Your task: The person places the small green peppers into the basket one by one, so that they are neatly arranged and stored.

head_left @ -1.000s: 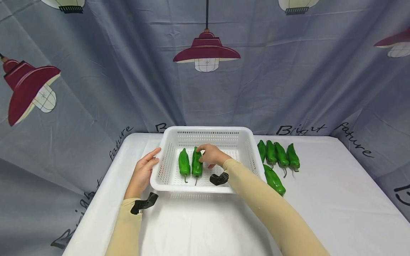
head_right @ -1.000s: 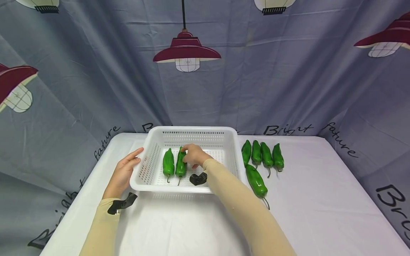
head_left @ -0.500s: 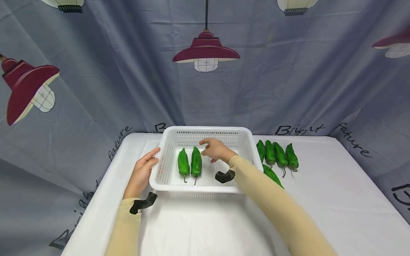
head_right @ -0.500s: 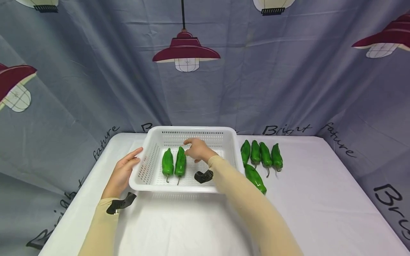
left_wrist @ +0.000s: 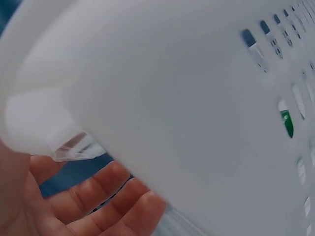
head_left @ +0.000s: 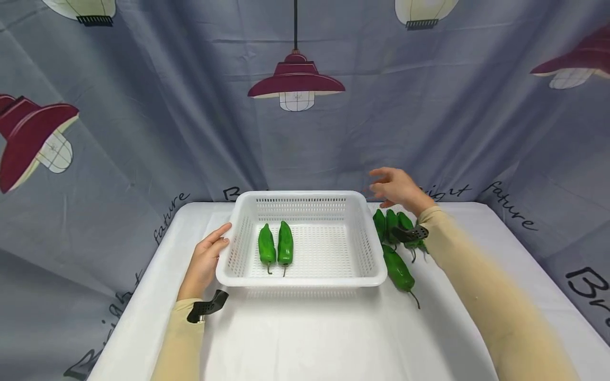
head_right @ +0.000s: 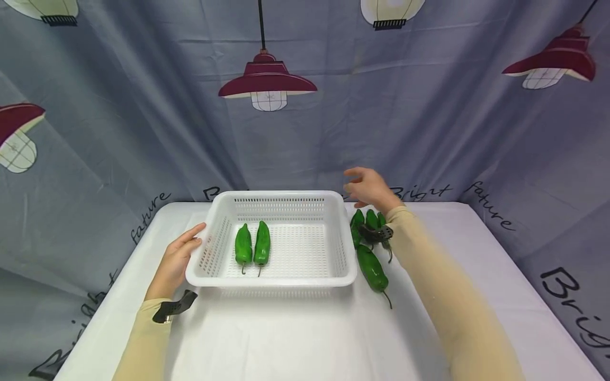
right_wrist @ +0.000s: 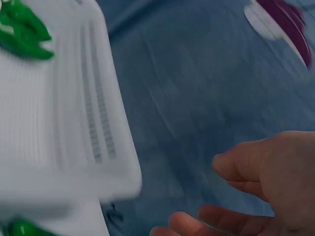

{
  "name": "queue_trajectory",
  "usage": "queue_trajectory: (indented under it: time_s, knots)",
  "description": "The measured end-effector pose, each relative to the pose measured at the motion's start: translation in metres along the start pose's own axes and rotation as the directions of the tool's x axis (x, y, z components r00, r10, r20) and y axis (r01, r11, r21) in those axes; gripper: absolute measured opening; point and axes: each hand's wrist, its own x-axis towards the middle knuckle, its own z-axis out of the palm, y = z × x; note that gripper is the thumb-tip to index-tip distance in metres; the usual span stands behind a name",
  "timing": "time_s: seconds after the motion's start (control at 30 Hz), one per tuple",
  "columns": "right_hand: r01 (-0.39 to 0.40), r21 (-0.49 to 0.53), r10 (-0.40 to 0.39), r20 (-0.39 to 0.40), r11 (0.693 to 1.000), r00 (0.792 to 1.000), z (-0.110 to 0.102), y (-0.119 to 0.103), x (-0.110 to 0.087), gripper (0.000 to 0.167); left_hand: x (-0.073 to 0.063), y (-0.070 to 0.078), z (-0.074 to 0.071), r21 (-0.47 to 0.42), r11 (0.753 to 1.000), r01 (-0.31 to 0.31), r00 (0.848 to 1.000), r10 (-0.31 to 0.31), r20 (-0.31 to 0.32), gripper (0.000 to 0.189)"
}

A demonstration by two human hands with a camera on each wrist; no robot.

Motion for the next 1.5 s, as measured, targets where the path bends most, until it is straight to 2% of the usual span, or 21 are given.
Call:
queue_trajectory:
  time_s: [0.1, 0.2, 0.37, 0.5, 0.83, 1.1, 1.33, 1.5]
  knots:
    - [-0.04, -0.013, 0.039, -0.049, 0.999, 0.998, -0.021, 0.025, -0.004, 0.062, 0.001, -0.002, -0.002, 0.009, 1.0, 0.003, 1.0, -0.003, -0.005, 0.051]
    - [-0.082, -0.022, 0.08, -0.082, 0.996, 0.993, -0.034, 0.053, -0.007, 0.063, 0.0, -0.002, -0.002, 0.008, 1.0, 0.008, 1.0, -0.008, -0.006, 0.051]
    - [-0.154, -0.035, 0.149, -0.123, 0.987, 0.981, -0.044, 0.097, -0.008, 0.064, -0.001, -0.001, -0.001, -0.01, 1.0, 0.005, 1.0, -0.005, 0.011, 0.052]
    - [-0.193, -0.024, 0.188, -0.151, 0.981, 0.971, -0.048, 0.119, -0.008, 0.065, 0.0, -0.002, -0.001, -0.015, 1.0, 0.002, 1.0, -0.002, 0.016, 0.052]
    - [-0.251, -0.08, 0.236, -0.158, 0.965, 0.959, -0.04, 0.144, -0.008, 0.065, 0.002, -0.004, 0.0, -0.043, 0.999, 0.0, 1.0, 0.0, 0.011, 0.052]
    - [-0.258, -0.239, 0.211, -0.205, 0.936, 0.956, -0.029, 0.163, -0.007, 0.057, 0.004, -0.006, 0.0, -0.057, 0.998, 0.004, 1.0, -0.003, 0.014, 0.052]
    - [-0.264, -0.293, 0.211, -0.199, 0.919, 0.957, -0.016, 0.177, -0.004, 0.055, 0.003, -0.006, 0.001, -0.047, 0.999, -0.001, 1.0, 0.001, 0.007, 0.052]
    - [-0.276, -0.284, 0.222, -0.206, 0.918, 0.953, -0.01, 0.178, -0.003, 0.055, 0.003, -0.006, 0.0, -0.039, 0.999, 0.01, 1.0, -0.01, -0.005, 0.051]
